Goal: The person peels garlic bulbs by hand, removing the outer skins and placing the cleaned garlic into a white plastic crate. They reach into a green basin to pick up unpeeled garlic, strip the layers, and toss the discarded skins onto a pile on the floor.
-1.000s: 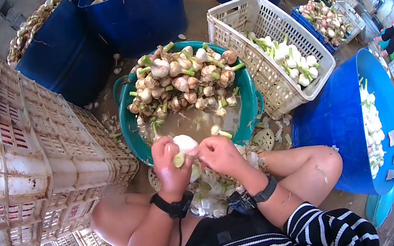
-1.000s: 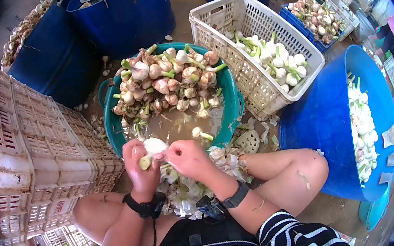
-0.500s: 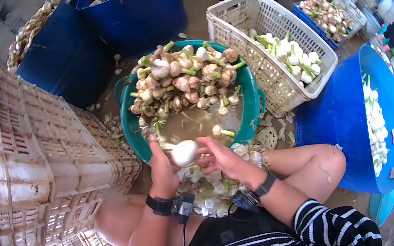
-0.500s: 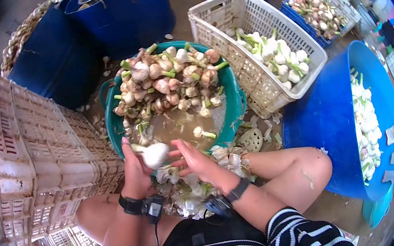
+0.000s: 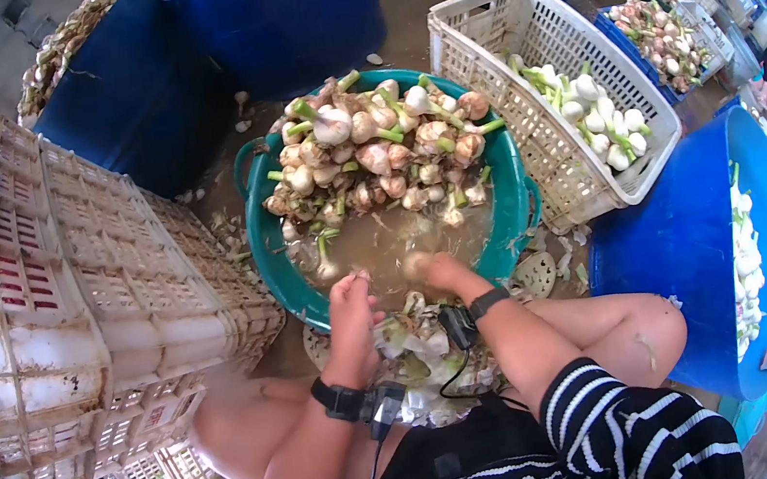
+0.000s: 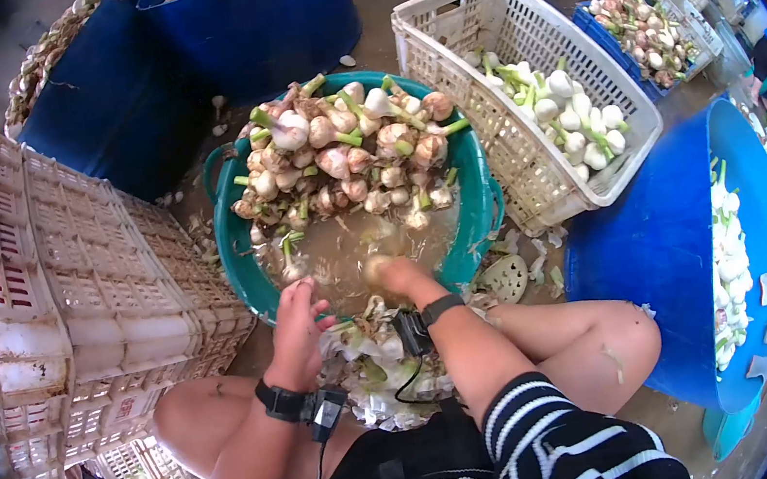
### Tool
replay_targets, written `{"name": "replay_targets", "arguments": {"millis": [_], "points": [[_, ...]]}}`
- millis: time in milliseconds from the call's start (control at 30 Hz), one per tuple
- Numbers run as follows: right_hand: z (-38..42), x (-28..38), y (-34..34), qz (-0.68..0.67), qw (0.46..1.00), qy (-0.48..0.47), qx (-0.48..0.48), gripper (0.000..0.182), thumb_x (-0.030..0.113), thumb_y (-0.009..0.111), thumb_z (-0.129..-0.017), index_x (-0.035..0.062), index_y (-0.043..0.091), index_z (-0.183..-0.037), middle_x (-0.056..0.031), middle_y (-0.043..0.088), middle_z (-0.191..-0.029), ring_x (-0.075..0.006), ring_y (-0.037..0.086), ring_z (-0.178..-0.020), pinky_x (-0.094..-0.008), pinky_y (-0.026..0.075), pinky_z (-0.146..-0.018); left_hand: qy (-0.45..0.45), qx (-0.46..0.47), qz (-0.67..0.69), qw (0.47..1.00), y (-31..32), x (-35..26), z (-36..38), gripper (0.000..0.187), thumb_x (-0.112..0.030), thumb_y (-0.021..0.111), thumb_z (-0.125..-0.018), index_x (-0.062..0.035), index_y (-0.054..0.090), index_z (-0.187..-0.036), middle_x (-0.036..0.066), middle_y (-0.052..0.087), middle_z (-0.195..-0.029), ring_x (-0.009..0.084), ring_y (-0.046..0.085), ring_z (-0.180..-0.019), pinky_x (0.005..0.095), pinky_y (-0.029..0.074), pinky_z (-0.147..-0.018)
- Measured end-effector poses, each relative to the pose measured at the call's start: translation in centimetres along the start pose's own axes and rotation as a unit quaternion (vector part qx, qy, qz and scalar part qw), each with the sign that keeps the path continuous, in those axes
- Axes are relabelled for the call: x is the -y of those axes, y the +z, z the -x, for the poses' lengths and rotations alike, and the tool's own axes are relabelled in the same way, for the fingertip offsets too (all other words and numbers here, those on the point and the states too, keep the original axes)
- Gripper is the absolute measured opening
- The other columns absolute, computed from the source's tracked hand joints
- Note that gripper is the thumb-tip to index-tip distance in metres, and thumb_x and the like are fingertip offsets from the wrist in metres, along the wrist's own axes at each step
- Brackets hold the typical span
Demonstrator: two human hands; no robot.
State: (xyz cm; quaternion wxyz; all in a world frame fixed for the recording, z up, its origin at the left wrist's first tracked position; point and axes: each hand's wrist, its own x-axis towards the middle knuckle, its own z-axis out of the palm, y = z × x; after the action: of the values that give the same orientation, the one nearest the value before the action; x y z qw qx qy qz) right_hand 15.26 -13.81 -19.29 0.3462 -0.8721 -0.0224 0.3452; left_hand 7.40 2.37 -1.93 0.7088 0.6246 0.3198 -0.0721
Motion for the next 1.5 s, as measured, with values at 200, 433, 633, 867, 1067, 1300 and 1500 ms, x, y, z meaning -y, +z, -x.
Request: {"name": "replay_targets", "arguments": {"millis": [200,433,633,867,1067,1300,1500], "points": [[13.4,11.4,-2.4,0.028,0.962,-0.270,-0.026,0.023,0.022,0.047,-0.081,0.0039,0.059,-0.072,-0.0170,0.061,-0.074,-0.0350,0.060,-0.072,-0.0440,0.047,-0.062,-0.142,0.054,0.068,0.986,-0.9,-0.7,0.0,0.025,-0.035,0.055,-0.085,-0.0097,0.055,-0.087,-0.004,0.046,-0.067,0.0080,0.040,-0.055,0.0205,0.031,-0.048],[15.6,12.6,-1.6,0.151,0.937,-0.208,-0.235,0.027,0.024,0.051,-0.078,0.0031,0.060,-0.063,-0.0148,0.061,-0.066,-0.0301,0.060,-0.058,-0.0403,0.047,-0.054,0.017,0.011,-0.002,1.000,1.3,0.3,0.0,0.018,-0.026,0.054,-0.082,-0.0109,0.053,-0.071,-0.005,0.046,-0.058,0.0041,0.034,-0.041,0.0207,0.022,-0.036],[13.4,10.8,-2.5,-0.465,0.884,0.005,0.045,0.025,0.016,0.041,-0.085,0.0023,0.061,-0.076,-0.0044,0.059,-0.062,-0.0138,0.054,-0.051,-0.0265,0.041,-0.044,-0.026,0.098,0.097,0.990,0.7,-0.5,0.8,0.025,-0.022,0.045,-0.086,-0.0064,0.060,-0.099,0.001,0.055,-0.074,0.0063,0.045,-0.056,0.0212,0.034,-0.048],[13.5,8.5,-2.5,-0.159,0.936,-0.273,-0.153,0.019,0.017,0.050,-0.089,0.0013,0.061,-0.092,-0.0014,0.060,-0.071,-0.0103,0.052,-0.057,-0.0241,0.041,-0.051,0.207,0.242,-0.282,0.905,-1.1,-0.5,0.3,0.041,-0.014,0.061,-0.076,-0.0025,0.055,-0.115,0.015,0.059,-0.109,0.0218,0.055,-0.099,0.0294,0.042,-0.084],[13.4,8.2,-4.4,-0.513,0.856,-0.007,0.063,0.018,0.016,0.052,-0.089,0.0013,0.061,-0.090,-0.0006,0.060,-0.076,-0.0098,0.055,-0.063,-0.0245,0.044,-0.056,0.525,0.184,-0.425,0.714,-0.3,-1.2,1.3,0.036,0.005,0.058,-0.070,-0.0034,0.059,-0.104,0.014,0.058,-0.110,0.0222,0.055,-0.105,0.0321,0.043,-0.089],[18.4,9.2,-4.3,-0.315,0.884,-0.329,-0.103,0.027,0.026,0.046,-0.093,0.0014,0.058,-0.096,-0.0036,0.060,-0.089,-0.0106,0.055,-0.084,-0.0248,0.042,-0.079,0.025,0.130,0.231,0.964,-1.0,-0.7,0.3,0.013,-0.006,0.052,-0.086,-0.0044,0.058,-0.097,0.010,0.059,-0.109,0.0194,0.057,-0.098,0.0307,0.048,-0.082],[21.7,8.6,-10.7,-0.611,0.731,-0.279,-0.121,0.023,0.026,0.053,-0.088,0.0039,0.060,-0.091,-0.0125,0.061,-0.093,-0.0234,0.059,-0.086,-0.0345,0.045,-0.078,-0.071,0.077,0.321,0.941,-2.9,-0.7,-0.2,0.021,-0.025,0.051,-0.090,-0.0080,0.055,-0.102,0.001,0.060,-0.086,0.0103,0.055,-0.074,0.0228,0.046,-0.059]]}}
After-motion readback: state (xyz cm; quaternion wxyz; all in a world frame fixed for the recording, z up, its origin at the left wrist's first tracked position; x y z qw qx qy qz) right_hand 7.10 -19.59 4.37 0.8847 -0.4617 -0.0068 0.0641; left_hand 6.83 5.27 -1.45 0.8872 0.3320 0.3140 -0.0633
